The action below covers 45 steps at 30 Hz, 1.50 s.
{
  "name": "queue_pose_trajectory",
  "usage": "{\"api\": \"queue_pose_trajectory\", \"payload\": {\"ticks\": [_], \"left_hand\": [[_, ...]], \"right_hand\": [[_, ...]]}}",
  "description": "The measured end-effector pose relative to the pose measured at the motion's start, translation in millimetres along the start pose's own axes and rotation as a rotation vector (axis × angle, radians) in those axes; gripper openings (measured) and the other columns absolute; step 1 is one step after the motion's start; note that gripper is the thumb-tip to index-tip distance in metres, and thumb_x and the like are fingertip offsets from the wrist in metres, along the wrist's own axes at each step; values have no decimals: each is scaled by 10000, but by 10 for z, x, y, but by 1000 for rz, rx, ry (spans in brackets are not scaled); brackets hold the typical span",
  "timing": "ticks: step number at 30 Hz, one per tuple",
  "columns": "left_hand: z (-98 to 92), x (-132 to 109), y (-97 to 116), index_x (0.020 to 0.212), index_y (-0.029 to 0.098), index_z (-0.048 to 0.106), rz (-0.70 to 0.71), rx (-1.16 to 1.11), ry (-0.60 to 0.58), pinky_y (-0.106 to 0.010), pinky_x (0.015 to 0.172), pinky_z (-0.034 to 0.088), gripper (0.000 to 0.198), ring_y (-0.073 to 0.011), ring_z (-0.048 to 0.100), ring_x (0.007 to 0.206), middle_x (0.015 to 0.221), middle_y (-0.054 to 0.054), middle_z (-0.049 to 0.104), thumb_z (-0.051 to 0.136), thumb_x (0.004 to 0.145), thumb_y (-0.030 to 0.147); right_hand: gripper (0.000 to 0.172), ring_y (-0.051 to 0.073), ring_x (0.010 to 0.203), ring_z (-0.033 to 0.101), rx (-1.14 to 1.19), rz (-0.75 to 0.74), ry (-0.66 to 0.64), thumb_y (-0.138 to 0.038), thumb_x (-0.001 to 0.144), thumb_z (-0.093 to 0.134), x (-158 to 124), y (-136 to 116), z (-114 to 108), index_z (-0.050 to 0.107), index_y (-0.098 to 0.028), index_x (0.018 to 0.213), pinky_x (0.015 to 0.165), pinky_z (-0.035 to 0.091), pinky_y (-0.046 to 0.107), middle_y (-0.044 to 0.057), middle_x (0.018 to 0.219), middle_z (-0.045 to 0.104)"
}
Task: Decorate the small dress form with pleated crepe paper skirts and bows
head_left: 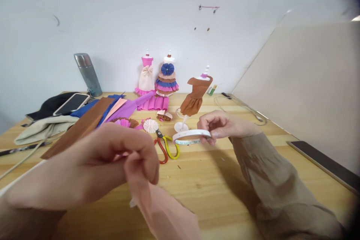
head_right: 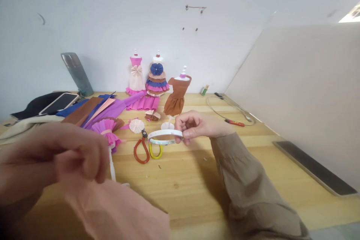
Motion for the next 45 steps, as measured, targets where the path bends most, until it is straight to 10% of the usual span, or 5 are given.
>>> {"api": "queue_pose_trajectory", "payload": {"ticks": [7, 14, 18, 26, 45], "left_hand": [[278, 582, -500, 685, 168, 644, -57, -129, -66, -243, 547, 376, 48, -129, 533, 583, 610, -11, 618, 611, 689, 202], [11, 659, -628, 1014, 189, 603, 40, -98, 230, -256, 519, 369, 391, -152, 559, 507, 511, 14, 606, 553, 866, 548], [75, 700, -667, 1147, 168, 604, 14, -119, 117, -285, 620, 414, 418, -174, 620, 597, 606, -21, 690, 564, 877, 484], [130, 763, -771, 887, 150, 674, -110, -303, 92, -280, 634, 425, 240, -171, 639, 627, 673, -57, 741, 710, 677, 259], [175, 786, -860, 787, 152, 608, -143, -288, 107, -269, 636, 387, 230, -145, 629, 577, 615, -41, 726, 751, 729, 323]], "right_hand": [[305, 130, 716, 614, -45, -105, 53, -417, 809, 734, 31, -58, -15, 629, -130, 815, 645, 493, 241, 53, 773, 649], [311, 114, 672, 598, -67, -28, 109, -420, 803, 737, 98, -5, 1, 608, -137, 820, 629, 468, 238, 26, 753, 631], [312, 105, 660, 551, -94, 16, 90, -426, 798, 735, 142, -37, 90, 617, -140, 840, 610, 426, 231, 7, 732, 613], [277, 123, 723, 541, -122, -4, 135, -391, 789, 732, 196, 3, 46, 626, -140, 838, 668, 430, 259, 14, 788, 601], [366, 105, 559, 422, -513, 28, 287, -489, 832, 604, 312, -32, 181, 712, -142, 877, 501, 318, 240, -9, 635, 534]]}}
Point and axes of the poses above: each hand's wrist, its own x-axis towards the middle knuckle, its own z-axis out of the palm, y = z × x, the point moved 8 cm from there along x, towards the middle knuckle
